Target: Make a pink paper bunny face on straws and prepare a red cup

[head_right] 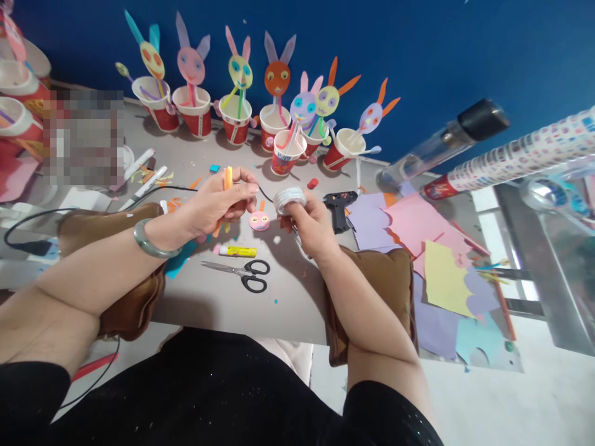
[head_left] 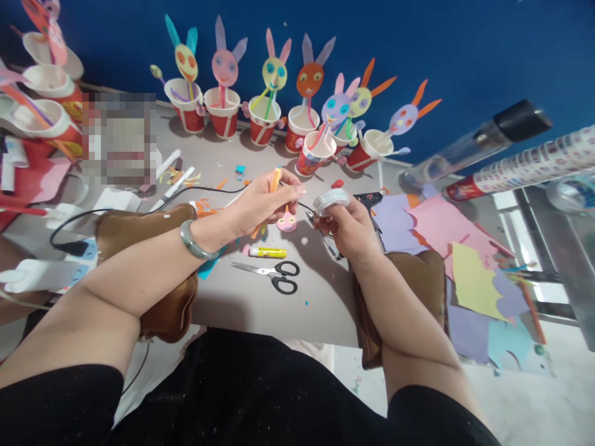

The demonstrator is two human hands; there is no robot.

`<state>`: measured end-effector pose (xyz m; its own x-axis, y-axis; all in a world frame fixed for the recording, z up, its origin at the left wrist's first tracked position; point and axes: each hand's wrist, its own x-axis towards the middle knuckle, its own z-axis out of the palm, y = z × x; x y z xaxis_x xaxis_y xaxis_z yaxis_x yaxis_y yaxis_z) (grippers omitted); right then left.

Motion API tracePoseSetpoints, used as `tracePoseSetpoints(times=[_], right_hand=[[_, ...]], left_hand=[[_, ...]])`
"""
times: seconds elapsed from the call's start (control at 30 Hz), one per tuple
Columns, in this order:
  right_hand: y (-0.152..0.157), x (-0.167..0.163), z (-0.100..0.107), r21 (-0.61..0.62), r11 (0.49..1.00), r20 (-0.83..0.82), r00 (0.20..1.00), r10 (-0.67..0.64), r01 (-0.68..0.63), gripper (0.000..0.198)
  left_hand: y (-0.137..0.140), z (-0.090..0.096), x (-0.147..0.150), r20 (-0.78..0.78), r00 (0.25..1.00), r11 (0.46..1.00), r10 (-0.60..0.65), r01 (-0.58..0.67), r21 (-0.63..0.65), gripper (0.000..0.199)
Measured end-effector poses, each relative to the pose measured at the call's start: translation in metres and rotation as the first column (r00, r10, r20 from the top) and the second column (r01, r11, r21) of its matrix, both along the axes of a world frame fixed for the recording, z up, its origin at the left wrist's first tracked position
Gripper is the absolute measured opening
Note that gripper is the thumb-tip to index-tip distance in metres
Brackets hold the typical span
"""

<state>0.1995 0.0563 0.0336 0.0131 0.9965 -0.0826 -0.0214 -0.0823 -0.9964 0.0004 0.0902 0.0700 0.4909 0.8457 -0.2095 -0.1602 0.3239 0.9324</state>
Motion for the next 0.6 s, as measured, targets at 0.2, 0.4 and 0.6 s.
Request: tracePoseSetpoints(times=[0.2,0.4,0.6], right_hand=[[0.0003,0.0011,-0.002,0.065,0.997,-0.014,1.0,-0.028,0.029,0.026],[0.0016,0.0052,0.0025,0.068,0.997,0.059,0.998,-0.023,0.019,0.031],[0.0044,0.0064,-0.0002,-0.025,1.0,0.047,0.999,0.005,-0.004,0.031]], left_hand=[[0.0007,-0.0008,-0.0012,-0.043,0.998,0.999,-0.045,0.044,-0.018,0.018],[0.0029,-0.0038,-0.0052,0.051,0.998,1.0,-0.021,0.02,0.007,0.032],[0.0045,0.0015,-0.0091,0.096,0.995,1.0,0.009,-0.008,-0.013,0.04]])
